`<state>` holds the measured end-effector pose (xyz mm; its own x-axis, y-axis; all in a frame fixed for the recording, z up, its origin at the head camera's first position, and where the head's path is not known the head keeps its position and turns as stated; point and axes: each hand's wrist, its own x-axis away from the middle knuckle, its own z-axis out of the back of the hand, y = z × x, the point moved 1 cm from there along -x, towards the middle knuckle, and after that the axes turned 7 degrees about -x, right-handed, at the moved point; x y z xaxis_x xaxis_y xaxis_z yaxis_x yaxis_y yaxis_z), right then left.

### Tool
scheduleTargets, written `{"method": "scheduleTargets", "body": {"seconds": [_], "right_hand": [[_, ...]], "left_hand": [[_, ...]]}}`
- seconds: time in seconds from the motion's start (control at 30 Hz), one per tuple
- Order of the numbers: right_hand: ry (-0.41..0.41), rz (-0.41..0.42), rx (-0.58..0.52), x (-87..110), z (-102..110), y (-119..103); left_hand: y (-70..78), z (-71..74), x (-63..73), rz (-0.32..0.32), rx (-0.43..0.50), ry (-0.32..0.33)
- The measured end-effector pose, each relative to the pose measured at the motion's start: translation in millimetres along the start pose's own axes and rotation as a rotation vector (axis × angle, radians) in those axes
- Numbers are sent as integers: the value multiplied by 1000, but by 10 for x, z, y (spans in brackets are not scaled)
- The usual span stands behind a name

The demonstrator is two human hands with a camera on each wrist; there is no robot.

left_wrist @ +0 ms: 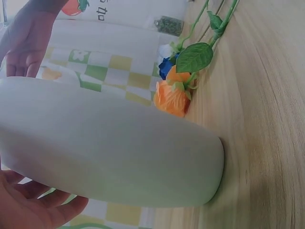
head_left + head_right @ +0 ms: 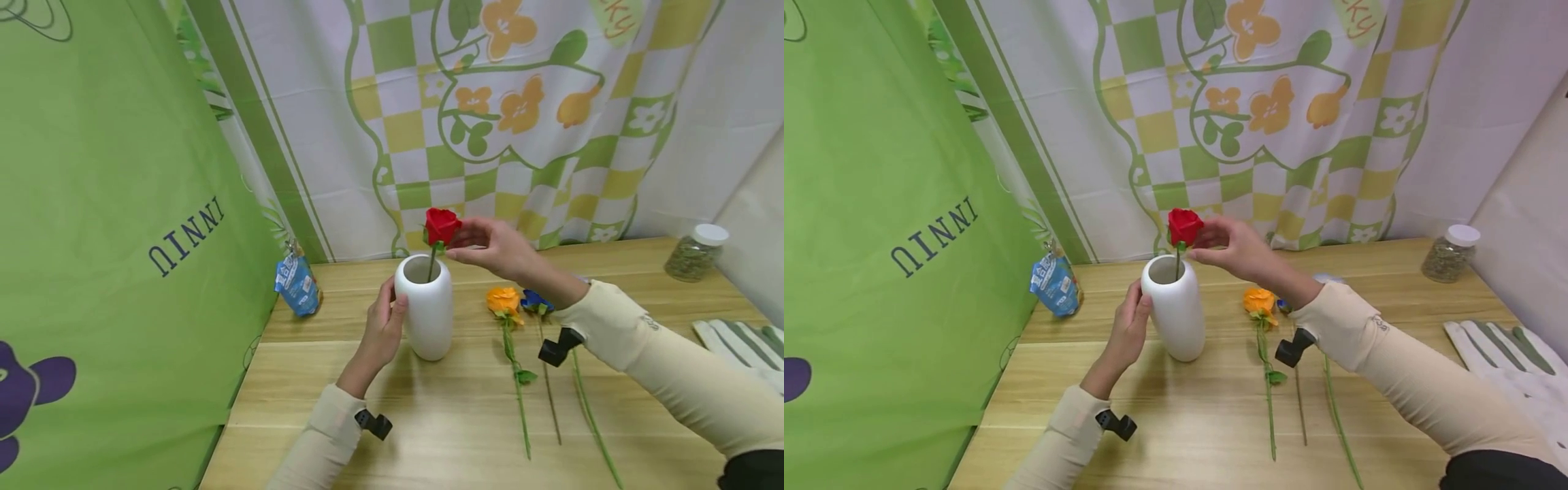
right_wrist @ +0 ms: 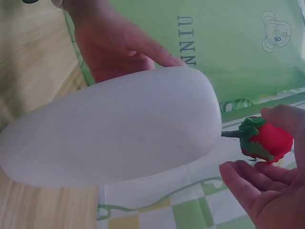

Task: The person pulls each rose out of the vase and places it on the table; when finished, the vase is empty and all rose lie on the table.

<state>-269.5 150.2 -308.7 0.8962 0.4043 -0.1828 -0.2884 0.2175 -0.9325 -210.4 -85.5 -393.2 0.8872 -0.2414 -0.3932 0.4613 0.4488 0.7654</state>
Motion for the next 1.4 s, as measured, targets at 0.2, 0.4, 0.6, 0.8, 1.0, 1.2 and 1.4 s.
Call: {"method": "scheduleTargets", "body": {"seconds": [0.2, 0.4, 0.6, 0.8, 1.0, 1.2, 1.4], "right_hand": [[24, 1, -60, -58, -83, 101], [18, -8, -62, -116, -150, 176], [69, -9, -39, -148, -198, 193], [161, 3, 14, -167, -225, 207], [207, 53, -26, -169, -244, 198], [236, 98, -74, -156, -263, 168], [244, 159, -210, -174, -274, 144]], "left_hand": [[4, -1, 9, -5, 9, 11], [-31, -12, -8, 3, 5, -9], [-351, -134, -49, 2, 17, 1], [-419, -142, -47, -32, 32, 21], [-413, -129, -41, -36, 22, 26], [-403, -132, -44, -27, 19, 23], [-420, -131, -40, -33, 13, 25]]}}
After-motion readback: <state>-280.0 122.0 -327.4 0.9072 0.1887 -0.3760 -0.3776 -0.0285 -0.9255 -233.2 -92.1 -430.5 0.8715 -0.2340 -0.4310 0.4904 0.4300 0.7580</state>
